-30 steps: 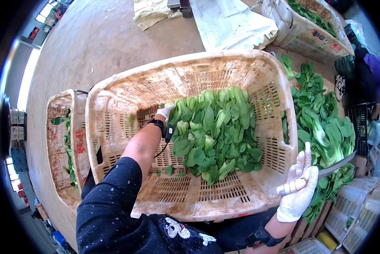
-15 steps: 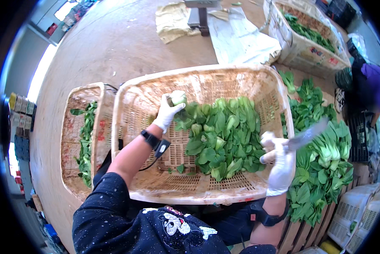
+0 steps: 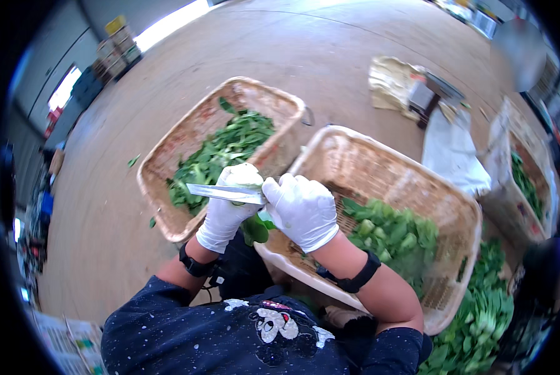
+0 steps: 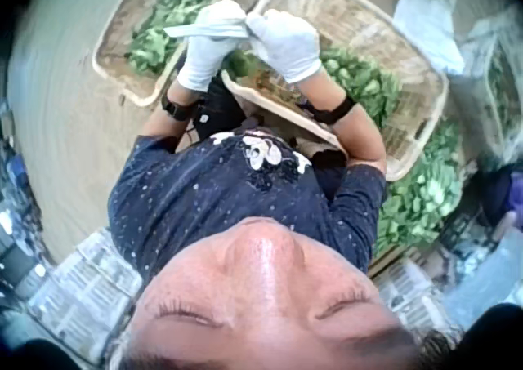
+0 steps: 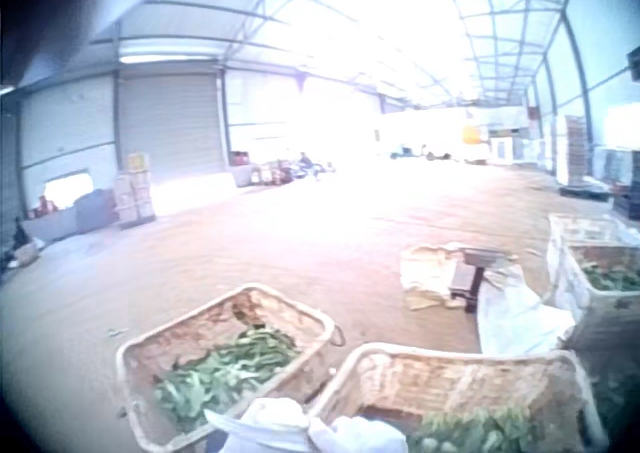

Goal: The person trims the root ends of leafy green vegetables with a knife and places the trimmed items into a large plastic basket.

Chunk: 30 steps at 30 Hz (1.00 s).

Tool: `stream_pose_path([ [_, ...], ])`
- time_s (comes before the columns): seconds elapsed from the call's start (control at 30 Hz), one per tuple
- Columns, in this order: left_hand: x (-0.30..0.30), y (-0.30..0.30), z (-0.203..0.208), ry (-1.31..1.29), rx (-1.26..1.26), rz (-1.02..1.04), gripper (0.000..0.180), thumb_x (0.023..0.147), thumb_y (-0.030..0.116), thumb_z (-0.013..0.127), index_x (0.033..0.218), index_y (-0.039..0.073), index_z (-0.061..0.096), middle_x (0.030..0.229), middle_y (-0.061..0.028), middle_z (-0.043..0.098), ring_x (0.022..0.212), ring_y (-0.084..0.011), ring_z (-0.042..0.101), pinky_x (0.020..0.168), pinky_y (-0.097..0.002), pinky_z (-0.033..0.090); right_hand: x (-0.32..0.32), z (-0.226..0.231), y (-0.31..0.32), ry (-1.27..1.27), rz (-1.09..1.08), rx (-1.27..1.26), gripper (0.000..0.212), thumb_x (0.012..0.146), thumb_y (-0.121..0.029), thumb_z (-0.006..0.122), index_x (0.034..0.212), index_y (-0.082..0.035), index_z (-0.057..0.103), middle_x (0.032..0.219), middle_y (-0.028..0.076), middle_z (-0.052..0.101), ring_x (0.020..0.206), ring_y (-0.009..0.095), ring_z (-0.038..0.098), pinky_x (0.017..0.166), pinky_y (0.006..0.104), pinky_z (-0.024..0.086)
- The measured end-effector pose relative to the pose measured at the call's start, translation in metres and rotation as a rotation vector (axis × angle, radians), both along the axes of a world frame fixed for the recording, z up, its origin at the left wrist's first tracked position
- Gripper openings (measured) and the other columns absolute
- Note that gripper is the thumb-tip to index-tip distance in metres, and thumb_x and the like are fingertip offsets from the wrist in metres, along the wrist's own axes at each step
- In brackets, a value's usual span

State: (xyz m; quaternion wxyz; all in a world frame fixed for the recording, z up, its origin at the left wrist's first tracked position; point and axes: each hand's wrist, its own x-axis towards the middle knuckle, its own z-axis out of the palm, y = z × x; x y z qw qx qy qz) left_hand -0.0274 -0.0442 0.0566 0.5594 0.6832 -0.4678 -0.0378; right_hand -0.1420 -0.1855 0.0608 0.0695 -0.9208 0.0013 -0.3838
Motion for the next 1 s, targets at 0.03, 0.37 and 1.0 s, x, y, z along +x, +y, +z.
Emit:
stream_pose_path([
  [0.03, 0.005, 0.016, 0.001, 0.119, -0.054, 0.054, 0.049, 0.071, 0.011, 0.082, 0.110, 0.005, 0.053, 0.109, -0.0081, 0.060, 0.100, -0.0160, 0.058, 0.090, -0.0328, 0.047, 0.018, -0.001, 0.007, -0.019, 0.048, -0.021, 0.017, 0.073, -0.022, 0.065, 0.086, -0.015, 0.056, 0.070, 0.002, 0.052, 0.061, 0.019, 0.056, 0.052, 0.0332, 0.045],
  [0.37, 0.050, 0.091, 0.006, 0.795, -0.347, 0.191, 0.081, 0.075, 0.007, 0.078, 0.144, 0.003, 0.035, 0.125, -0.0049, 0.054, 0.110, -0.0130, 0.054, 0.099, -0.0281, 0.042, 0.145, 0.006, 0.020, 0.391, 0.409, 1.157, 0.036, 0.089, -0.031, 0.065, 0.111, -0.003, 0.063, 0.091, 0.010, 0.070, 0.083, 0.017, 0.066, 0.077, 0.0326, 0.052],
  [1.0, -0.025, -0.029, -0.046, 1.355, -0.238, -0.385, 0.079, 0.094, 0.058, 0.034, 0.149, 0.003, 0.023, 0.147, -0.0153, 0.036, 0.135, -0.0302, 0.034, 0.114, -0.0455, 0.021, -0.012, -0.055, -0.004, -0.063, 0.078, 0.867, 0.059, 0.074, -0.030, 0.070, 0.128, -0.012, 0.057, 0.114, 0.015, 0.063, 0.100, 0.032, 0.063, 0.086, 0.0393, 0.051],
])
